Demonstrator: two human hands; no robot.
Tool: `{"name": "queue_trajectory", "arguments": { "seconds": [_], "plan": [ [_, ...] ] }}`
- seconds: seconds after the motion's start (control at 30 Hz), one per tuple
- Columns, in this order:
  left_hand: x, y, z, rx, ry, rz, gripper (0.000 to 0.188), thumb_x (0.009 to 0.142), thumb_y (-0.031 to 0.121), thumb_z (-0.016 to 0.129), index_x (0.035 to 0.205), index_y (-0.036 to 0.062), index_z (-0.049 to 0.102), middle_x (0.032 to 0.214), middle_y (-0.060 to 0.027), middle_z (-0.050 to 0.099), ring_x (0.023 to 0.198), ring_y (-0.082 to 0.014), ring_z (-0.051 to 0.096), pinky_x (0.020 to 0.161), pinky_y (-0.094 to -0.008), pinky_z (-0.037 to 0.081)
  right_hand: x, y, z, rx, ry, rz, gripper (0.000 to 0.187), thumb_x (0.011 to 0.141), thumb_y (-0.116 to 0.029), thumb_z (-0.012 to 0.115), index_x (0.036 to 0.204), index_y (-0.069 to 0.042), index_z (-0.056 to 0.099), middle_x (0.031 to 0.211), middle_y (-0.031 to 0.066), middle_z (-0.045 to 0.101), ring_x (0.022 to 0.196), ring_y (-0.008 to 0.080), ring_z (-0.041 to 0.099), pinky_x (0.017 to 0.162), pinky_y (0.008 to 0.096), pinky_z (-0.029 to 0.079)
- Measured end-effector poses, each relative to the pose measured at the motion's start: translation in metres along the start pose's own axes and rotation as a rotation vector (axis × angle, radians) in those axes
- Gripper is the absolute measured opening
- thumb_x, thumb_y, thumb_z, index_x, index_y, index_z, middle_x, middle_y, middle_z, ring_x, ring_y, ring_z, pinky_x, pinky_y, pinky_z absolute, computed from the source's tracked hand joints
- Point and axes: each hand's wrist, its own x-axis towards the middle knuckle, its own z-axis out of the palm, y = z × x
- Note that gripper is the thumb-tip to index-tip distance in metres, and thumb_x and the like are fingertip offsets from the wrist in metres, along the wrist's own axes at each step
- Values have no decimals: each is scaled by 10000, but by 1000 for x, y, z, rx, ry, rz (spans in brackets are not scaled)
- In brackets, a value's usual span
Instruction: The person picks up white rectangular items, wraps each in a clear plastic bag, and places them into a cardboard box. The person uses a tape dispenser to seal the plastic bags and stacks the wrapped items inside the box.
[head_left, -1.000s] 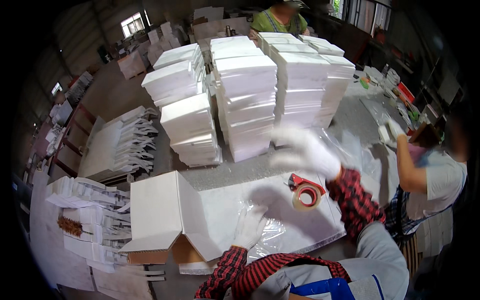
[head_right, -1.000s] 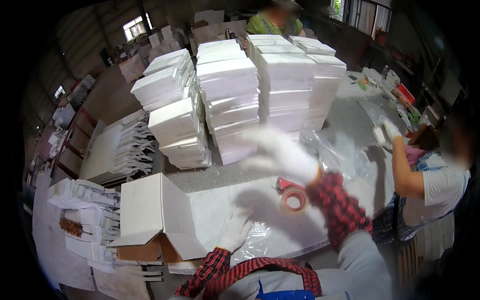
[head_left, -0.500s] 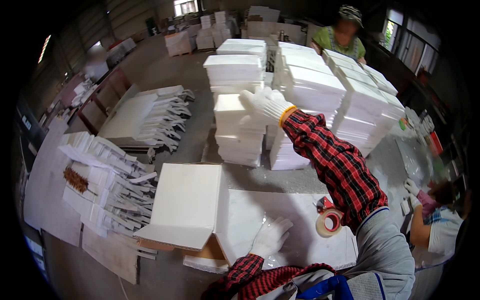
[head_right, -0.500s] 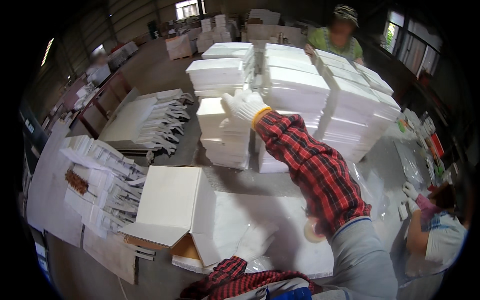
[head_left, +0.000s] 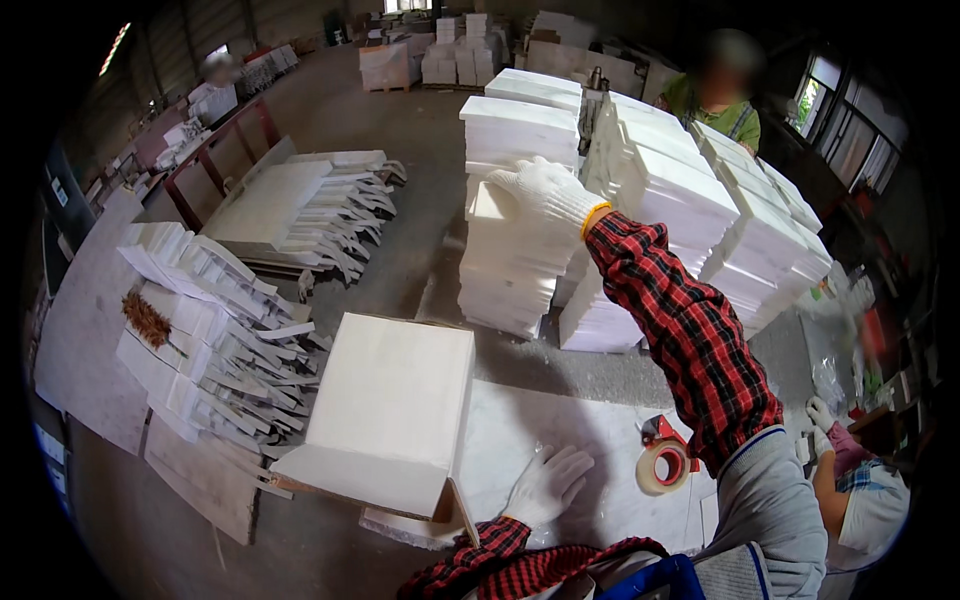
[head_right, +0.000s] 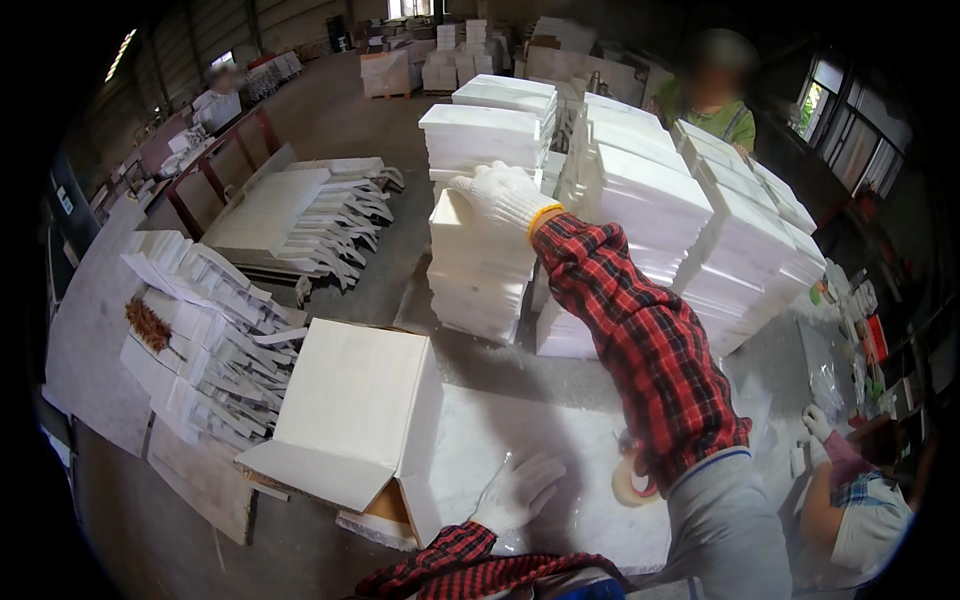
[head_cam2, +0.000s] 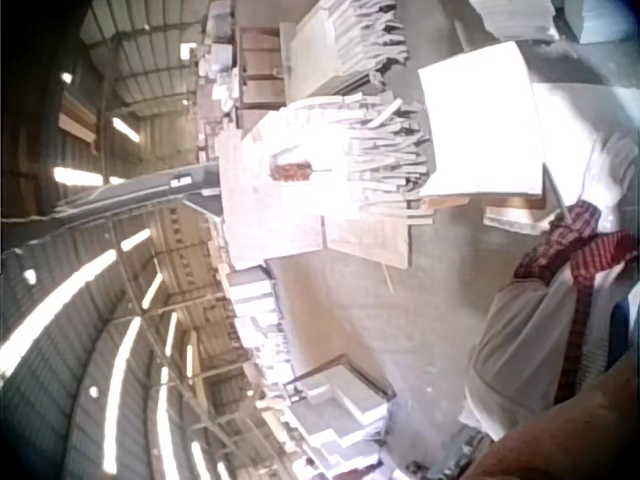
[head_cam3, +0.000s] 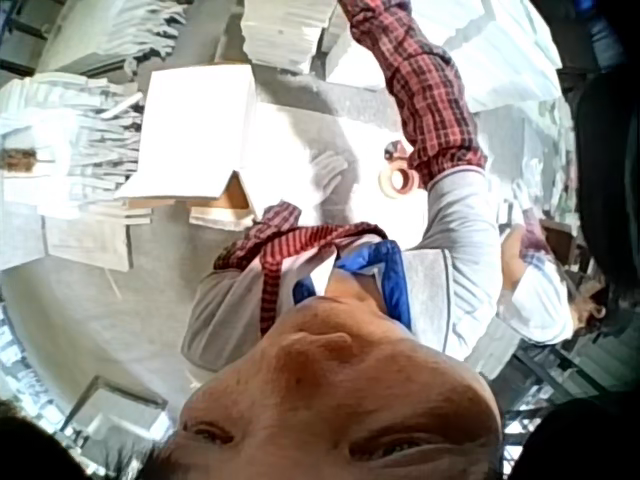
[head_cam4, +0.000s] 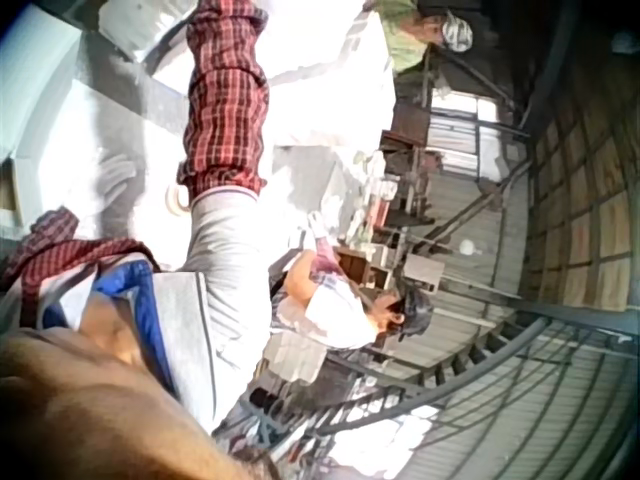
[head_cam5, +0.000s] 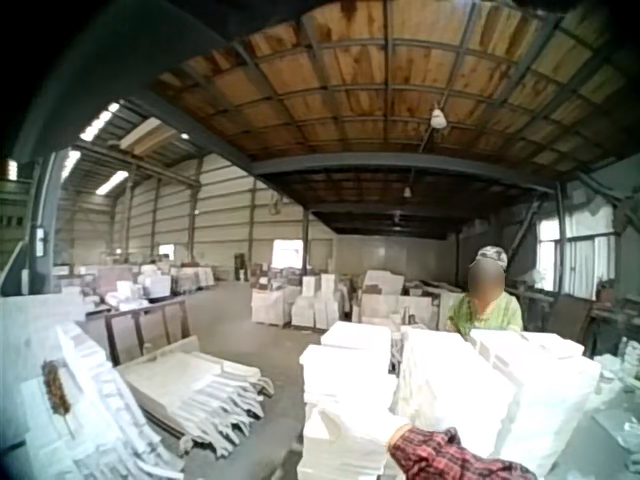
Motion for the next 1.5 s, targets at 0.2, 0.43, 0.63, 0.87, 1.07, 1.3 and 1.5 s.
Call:
{"name": "queue_trajectory", "arguments": {
  "seconds": [0.2, 0.43, 0.63, 0.87, 1.07, 1.3, 1.5],
  "plan": [
    [-4, -2, 1, -67, 3, -39, 329, 883, 92, 699, 1204, 36, 655, 1199, -112, 673, 1164, -309, 612, 1029, -449, 454, -7, -8, 10, 145, 35, 4, 543, 824, -348, 714, 1317, -140, 624, 1180, 242, 627, 1164, 455, 587, 996, 539, 485],
    [-7, 3, -2, -5, -27, -64, 323, 897, 102, 667, 1211, 30, 641, 1221, -135, 648, 1157, -318, 586, 997, -435, 457, -25, -20, -11, 103, 23, 92, 604, 810, -304, 738, 1379, -190, 573, 1136, 249, 615, 1118, 452, 576, 933, 569, 479],
    [-9, 7, -5, 190, -364, -183, 301, 936, 169, 574, 1202, 72, 678, 1138, -151, 686, 1059, -341, 653, 929, -434, 526, -130, -95, -61, 495, 93, 131, 940, 729, -306, 876, 1553, -142, 455, 1322, 213, 563, 1229, 408, 533, 1060, 464, 454],
    [-44, -62, 54, -574, -129, -414, 514, 1015, 342, 526, 1405, 9, 549, 1319, -192, 653, 1225, -354, 621, 1045, -403, 481, -376, -149, 4, 660, -158, 220, 967, 743, -527, 803, 1518, -51, 474, 1276, 289, 580, 1142, 433, 565, 1009, 486, 448],
    [17, -29, 11, -516, -50, -686, 659, 1067, 403, 457, 1565, -21, 367, 1556, -236, 467, 1432, -305, 475, 1190, -374, 355, -415, -206, 31, 666, -363, 305, 759, 726, -359, 821, 1356, -37, 545, 1072, 239, 609, 1034, 425, 605, 887, 500, 488],
    [36, -10, -5, -885, -59, -890, 679, 1071, 384, 485, 1589, -20, 314, 1489, -228, 530, 1416, -281, 496, 1204, -358, 345, -400, -224, 85, 534, -228, 285, 790, 710, -312, 868, 1373, -59, 520, 1121, 209, 596, 1036, 403, 606, 893, 498, 484],
    [25, -40, 0, -525, -17, -776, 641, 989, 379, 586, 1505, 13, 481, 1493, -211, 551, 1392, -290, 525, 1169, -378, 385, -411, -219, 75, 507, -155, 250, 784, 708, -347, 860, 1364, -69, 533, 1193, 182, 568, 1136, 364, 559, 951, 496, 473]
  ]
}}
